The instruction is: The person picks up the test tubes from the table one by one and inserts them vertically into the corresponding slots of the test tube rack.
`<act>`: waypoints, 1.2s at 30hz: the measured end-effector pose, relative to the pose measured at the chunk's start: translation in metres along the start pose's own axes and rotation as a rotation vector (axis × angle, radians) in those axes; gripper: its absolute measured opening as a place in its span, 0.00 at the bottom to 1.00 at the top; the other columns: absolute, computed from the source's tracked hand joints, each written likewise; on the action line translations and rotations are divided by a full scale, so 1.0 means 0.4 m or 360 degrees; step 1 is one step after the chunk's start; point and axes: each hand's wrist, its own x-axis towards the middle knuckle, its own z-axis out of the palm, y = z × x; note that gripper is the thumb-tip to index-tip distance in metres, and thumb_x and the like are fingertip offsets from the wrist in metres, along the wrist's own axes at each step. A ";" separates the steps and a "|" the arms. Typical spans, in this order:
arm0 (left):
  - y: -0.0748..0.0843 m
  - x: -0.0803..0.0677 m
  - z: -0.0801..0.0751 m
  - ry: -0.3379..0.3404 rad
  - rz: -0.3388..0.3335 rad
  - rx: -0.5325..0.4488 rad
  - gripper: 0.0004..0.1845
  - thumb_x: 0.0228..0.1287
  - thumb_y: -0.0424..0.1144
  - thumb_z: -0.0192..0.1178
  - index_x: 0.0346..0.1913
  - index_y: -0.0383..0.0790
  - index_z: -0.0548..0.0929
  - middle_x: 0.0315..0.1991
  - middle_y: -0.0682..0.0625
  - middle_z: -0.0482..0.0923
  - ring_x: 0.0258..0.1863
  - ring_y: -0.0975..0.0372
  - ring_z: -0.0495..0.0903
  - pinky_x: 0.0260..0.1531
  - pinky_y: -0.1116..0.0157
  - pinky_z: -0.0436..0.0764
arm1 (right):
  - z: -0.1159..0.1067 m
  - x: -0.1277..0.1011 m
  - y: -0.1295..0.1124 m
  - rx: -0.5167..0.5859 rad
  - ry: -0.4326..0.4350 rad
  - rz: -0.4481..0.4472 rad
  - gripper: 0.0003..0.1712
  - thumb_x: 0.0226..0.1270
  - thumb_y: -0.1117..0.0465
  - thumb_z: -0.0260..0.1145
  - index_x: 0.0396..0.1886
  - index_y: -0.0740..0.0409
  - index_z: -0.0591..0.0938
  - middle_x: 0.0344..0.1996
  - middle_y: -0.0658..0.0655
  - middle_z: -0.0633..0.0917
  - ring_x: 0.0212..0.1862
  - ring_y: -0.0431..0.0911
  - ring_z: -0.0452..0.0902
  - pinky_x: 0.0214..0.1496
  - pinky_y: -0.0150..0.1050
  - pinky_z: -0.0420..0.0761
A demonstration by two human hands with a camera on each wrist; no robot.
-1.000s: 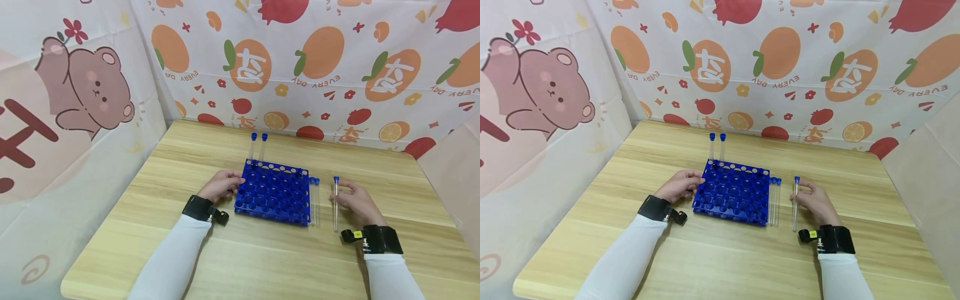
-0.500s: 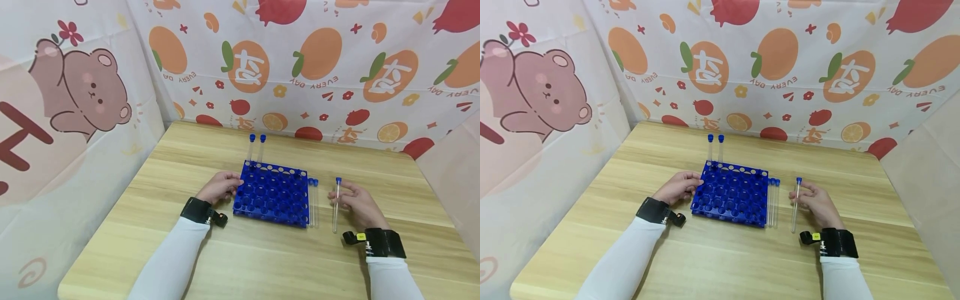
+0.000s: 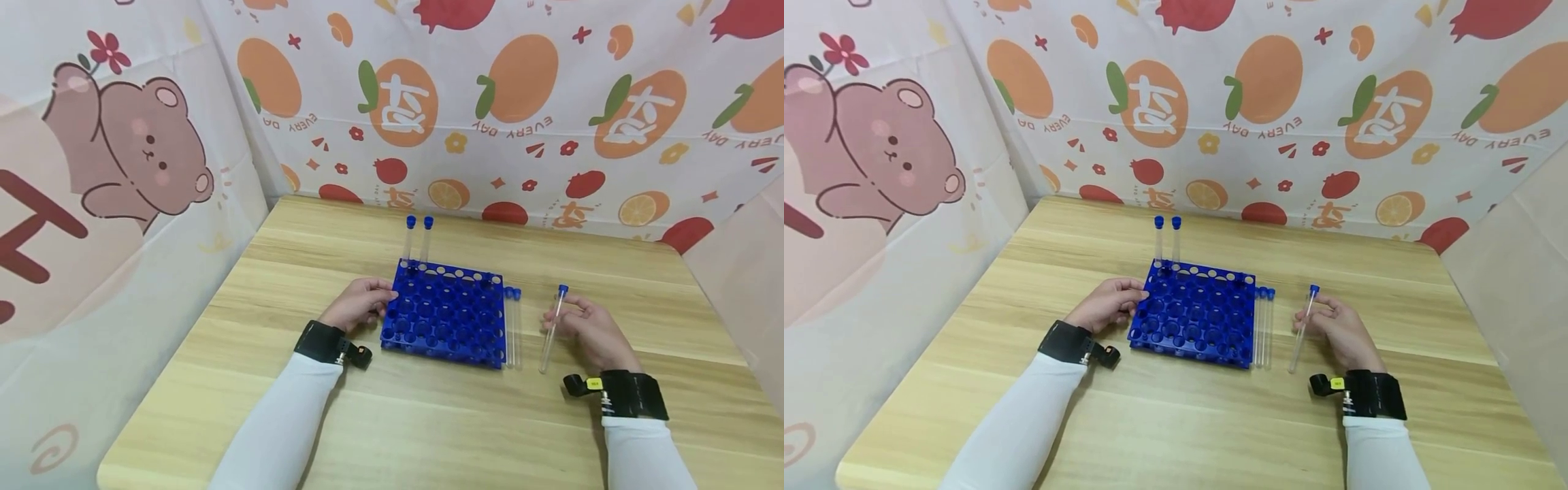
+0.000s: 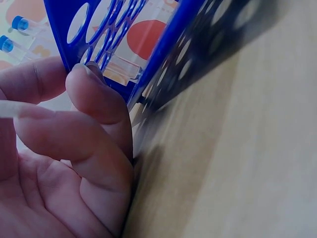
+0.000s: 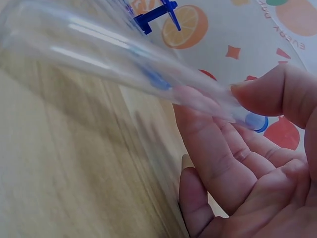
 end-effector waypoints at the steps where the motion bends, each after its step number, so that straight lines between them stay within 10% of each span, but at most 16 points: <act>1: 0.003 -0.001 0.001 0.0004 0.0002 -0.0003 0.13 0.68 0.36 0.60 0.51 0.33 0.77 0.28 0.53 0.75 0.21 0.65 0.73 0.15 0.72 0.68 | 0.000 0.000 0.000 0.0007 0.0001 0.0001 0.29 0.72 0.70 0.55 0.68 0.72 0.58 0.42 0.57 0.88 0.42 0.46 0.88 0.51 0.30 0.81; 18: 0.013 -0.002 -0.005 0.0024 -0.0002 0.0021 0.13 0.68 0.35 0.59 0.52 0.33 0.78 0.28 0.53 0.76 0.21 0.65 0.74 0.15 0.72 0.68 | -0.030 0.001 0.038 0.0512 -0.0103 -0.0128 0.17 0.78 0.69 0.49 0.62 0.64 0.61 0.35 0.53 0.85 0.38 0.44 0.87 0.47 0.37 0.85; 27: -0.002 -0.007 -0.002 0.0009 -0.0001 0.0014 0.15 0.68 0.35 0.59 0.53 0.31 0.76 0.27 0.53 0.76 0.21 0.65 0.73 0.15 0.72 0.68 | -0.047 -0.008 0.070 0.0856 -0.0208 -0.0159 0.33 0.78 0.72 0.44 0.76 0.61 0.43 0.40 0.57 0.85 0.45 0.46 0.86 0.53 0.37 0.82; 36: -0.001 -0.007 0.000 0.0004 0.0009 0.0006 0.15 0.68 0.35 0.59 0.53 0.31 0.76 0.27 0.54 0.76 0.21 0.66 0.73 0.15 0.72 0.68 | -0.053 -0.008 0.072 0.1014 -0.0224 -0.0182 0.22 0.79 0.71 0.41 0.67 0.54 0.67 0.38 0.59 0.86 0.45 0.49 0.87 0.53 0.39 0.83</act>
